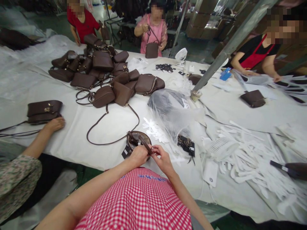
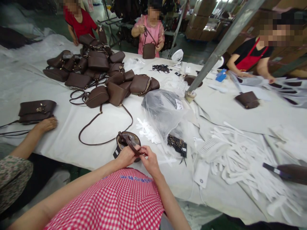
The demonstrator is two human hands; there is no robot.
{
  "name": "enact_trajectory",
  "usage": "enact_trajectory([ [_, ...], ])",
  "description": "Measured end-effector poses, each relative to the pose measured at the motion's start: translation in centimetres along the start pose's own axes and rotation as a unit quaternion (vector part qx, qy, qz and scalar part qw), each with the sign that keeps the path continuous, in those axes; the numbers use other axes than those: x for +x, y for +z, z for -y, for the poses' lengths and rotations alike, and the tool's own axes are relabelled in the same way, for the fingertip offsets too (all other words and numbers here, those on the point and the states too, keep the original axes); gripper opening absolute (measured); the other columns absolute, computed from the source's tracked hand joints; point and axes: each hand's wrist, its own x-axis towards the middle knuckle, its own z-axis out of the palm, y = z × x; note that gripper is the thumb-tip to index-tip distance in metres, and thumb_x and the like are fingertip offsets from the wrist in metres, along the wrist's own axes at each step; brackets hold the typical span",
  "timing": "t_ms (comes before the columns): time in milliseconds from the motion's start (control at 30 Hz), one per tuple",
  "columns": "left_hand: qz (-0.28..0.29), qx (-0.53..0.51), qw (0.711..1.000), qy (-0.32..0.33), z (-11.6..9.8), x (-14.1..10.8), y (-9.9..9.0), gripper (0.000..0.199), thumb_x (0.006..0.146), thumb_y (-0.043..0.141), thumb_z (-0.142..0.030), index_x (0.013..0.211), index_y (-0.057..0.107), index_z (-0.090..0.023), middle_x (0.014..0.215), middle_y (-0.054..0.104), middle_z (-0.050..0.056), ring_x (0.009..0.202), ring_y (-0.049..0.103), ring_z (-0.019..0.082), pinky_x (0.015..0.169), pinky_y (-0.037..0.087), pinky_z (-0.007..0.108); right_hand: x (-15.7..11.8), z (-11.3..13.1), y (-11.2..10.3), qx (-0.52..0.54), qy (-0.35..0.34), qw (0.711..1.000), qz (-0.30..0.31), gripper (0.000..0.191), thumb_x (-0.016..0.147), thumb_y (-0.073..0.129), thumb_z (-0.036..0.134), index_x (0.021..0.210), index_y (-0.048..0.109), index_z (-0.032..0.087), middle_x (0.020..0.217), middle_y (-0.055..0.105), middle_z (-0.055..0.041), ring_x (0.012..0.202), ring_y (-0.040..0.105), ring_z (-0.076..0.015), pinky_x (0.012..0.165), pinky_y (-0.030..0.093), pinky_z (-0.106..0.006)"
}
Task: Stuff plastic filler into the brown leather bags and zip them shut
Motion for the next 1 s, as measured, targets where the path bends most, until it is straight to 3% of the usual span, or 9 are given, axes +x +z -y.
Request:
enact_trajectory([
  [100, -0.006, -0.005, 1.000, 0.001, 0.1, 0.0, 0.1, 0.009, 0.083, 0.054, -0.017, 0.089, 0.061, -0.016, 0.080, 0.067, 0.007, 0.073, 0.063, 0.021, 0.067, 0.048, 0.029, -0.1, -0.6, 0.3, 0.070, 0.030, 0.997, -0.011, 0.031, 0.079, 0.057, 0.027, 0.108, 0.048, 0.023, 0.092, 0.070, -0.0038, 0.086, 0.067, -0.0201, 0.084, 0.054, -0.039],
  [267, 0.011, -0.017, 1.000, -0.007, 0.2, 0.4, 0.1, 0.013, 0.083, 0.054, -0.015, 0.085, 0.067, -0.017, 0.081, 0.070, 0.008, 0.076, 0.065, 0.021, 0.071, 0.048, 0.029, -0.6, -3.0, 0.4, 0.191, 0.088, 0.974, -0.085, 0.035, 0.075, 0.063, 0.034, 0.102, 0.043, 0.025, 0.099, 0.060, -0.0049, 0.089, 0.067, -0.0209, 0.079, 0.056, -0.040],
  [333, 0.014, -0.028, 0.999, -0.022, 0.1, 0.5, 0.0, 0.014, 0.084, 0.054, -0.016, 0.087, 0.067, -0.018, 0.081, 0.071, 0.007, 0.075, 0.066, 0.021, 0.070, 0.048, 0.028, -0.8, -3.8, 0.7, 0.165, 0.076, 0.981, -0.067, 0.036, 0.074, 0.064, 0.032, 0.102, 0.044, 0.024, 0.104, 0.058, -0.0053, 0.098, 0.063, -0.0221, 0.080, 0.055, -0.039],
  [433, 0.016, -0.050, 0.997, -0.048, 0.0, 0.6, -0.3, 0.016, 0.085, 0.052, -0.016, 0.088, 0.068, -0.018, 0.080, 0.071, 0.006, 0.074, 0.066, 0.020, 0.068, 0.047, 0.027, -1.0, -4.2, 1.4, 0.028, 0.032, 0.999, -0.032, 0.048, 0.068, 0.068, 0.028, 0.111, 0.047, 0.023, 0.111, 0.054, -0.0061, 0.106, 0.056, -0.0235, 0.080, 0.053, -0.037],
  [500, 0.019, -0.073, 0.996, -0.053, 0.1, 0.6, -0.5, 0.016, 0.084, 0.052, -0.014, 0.087, 0.068, -0.017, 0.079, 0.070, 0.006, 0.074, 0.066, 0.020, 0.067, 0.046, 0.027, -0.5, -4.0, 2.1, -0.059, -0.001, 0.997, -0.047, 0.050, 0.067, 0.069, 0.027, 0.112, 0.047, 0.022, 0.109, 0.054, -0.0056, 0.102, 0.054, -0.0231, 0.080, 0.050, -0.037],
  [567, 0.016, -0.100, 0.994, -0.048, 0.2, 0.6, -0.7, 0.017, 0.082, 0.051, -0.010, 0.085, 0.066, -0.016, 0.078, 0.069, 0.005, 0.073, 0.065, 0.019, 0.066, 0.046, 0.025, 0.2, -3.5, 2.7, -0.104, -0.030, 0.991, -0.078, 0.038, 0.071, 0.064, 0.025, 0.105, 0.049, 0.021, 0.099, 0.053, -0.0035, 0.092, 0.054, -0.0214, 0.079, 0.048, -0.036],
  [700, -0.011, -0.107, 0.993, -0.043, 0.3, 0.3, -0.8, 0.021, 0.078, 0.048, -0.004, 0.087, 0.062, -0.016, 0.076, 0.066, 0.004, 0.070, 0.063, 0.017, 0.064, 0.046, 0.024, 1.6, -2.7, 3.5, -0.115, -0.059, 0.987, -0.098, 0.018, 0.073, 0.057, 0.021, 0.090, 0.051, 0.021, 0.086, 0.053, -0.0010, 0.079, 0.052, -0.0189, 0.073, 0.045, -0.033],
  [867, -0.028, -0.023, 0.999, -0.013, 0.7, -0.1, -0.6, 0.024, 0.078, 0.047, -0.002, 0.091, 0.062, -0.015, 0.085, 0.069, 0.006, 0.077, 0.065, 0.020, 0.071, 0.049, 0.027, 1.8, -2.9, 3.5, -0.082, -0.049, 0.991, -0.094, 0.015, 0.077, 0.056, 0.024, 0.091, 0.056, 0.021, 0.083, 0.058, -0.0016, 0.078, 0.055, -0.0192, 0.073, 0.046, -0.033],
  [1000, -0.069, 0.015, 0.997, -0.029, 1.3, -0.3, -0.9, 0.015, 0.082, 0.051, -0.007, 0.086, 0.062, -0.015, 0.081, 0.069, 0.008, 0.079, 0.066, 0.022, 0.077, 0.050, 0.032, 2.0, -3.0, 3.2, -0.080, -0.044, 0.993, -0.081, 0.015, 0.079, 0.057, 0.026, 0.092, 0.058, 0.021, 0.083, 0.061, -0.0024, 0.078, 0.057, -0.0197, 0.074, 0.047, -0.033],
])
